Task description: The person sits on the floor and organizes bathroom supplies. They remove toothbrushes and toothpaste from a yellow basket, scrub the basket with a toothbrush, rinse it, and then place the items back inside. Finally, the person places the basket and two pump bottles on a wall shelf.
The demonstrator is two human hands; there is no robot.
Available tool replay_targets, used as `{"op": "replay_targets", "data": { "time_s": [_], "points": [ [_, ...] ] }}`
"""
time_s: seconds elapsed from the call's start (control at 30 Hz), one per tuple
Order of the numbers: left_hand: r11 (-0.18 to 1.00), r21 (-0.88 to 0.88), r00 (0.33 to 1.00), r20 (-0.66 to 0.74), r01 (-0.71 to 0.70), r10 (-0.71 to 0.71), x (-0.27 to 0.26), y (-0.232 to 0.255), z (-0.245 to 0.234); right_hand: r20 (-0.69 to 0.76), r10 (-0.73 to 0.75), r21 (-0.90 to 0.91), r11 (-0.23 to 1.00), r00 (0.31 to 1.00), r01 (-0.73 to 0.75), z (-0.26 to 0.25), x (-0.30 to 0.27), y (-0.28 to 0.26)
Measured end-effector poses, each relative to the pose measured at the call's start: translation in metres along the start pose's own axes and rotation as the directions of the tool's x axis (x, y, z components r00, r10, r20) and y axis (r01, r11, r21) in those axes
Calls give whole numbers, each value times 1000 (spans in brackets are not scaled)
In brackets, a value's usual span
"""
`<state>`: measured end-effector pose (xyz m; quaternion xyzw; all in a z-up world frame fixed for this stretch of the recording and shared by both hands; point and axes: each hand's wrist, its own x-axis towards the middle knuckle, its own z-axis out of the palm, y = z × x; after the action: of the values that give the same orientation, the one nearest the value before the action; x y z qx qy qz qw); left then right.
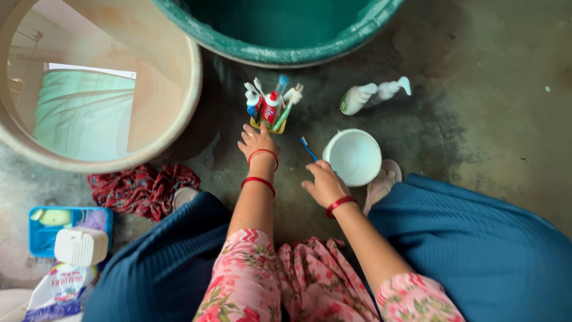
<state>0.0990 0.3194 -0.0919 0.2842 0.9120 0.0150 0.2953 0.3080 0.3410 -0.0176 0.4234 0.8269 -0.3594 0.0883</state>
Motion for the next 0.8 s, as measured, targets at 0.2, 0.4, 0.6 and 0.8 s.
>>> {"op": "replay_targets", "data": {
  "time_s": [0.2,0.4,0.6,0.8],
  "points": [
    [956,-292,994,-105,-18,-14,21,-8,25,3,-24,26,999,1000,24,2,11,4],
    [892,-450,984,-169,-27,-56,-10,-18,78,-15,-37,37,999,999,37,0,10,4],
    [900,-383,954,-284,-208,99,-65,-37,72,-38,-41,19,999,998,42,-9,-4,8],
    [858,-356,868,-462,-371,183,-106,-28,16,-126,-111,11,993,986,114,-24,-13,15]
  ]
}}
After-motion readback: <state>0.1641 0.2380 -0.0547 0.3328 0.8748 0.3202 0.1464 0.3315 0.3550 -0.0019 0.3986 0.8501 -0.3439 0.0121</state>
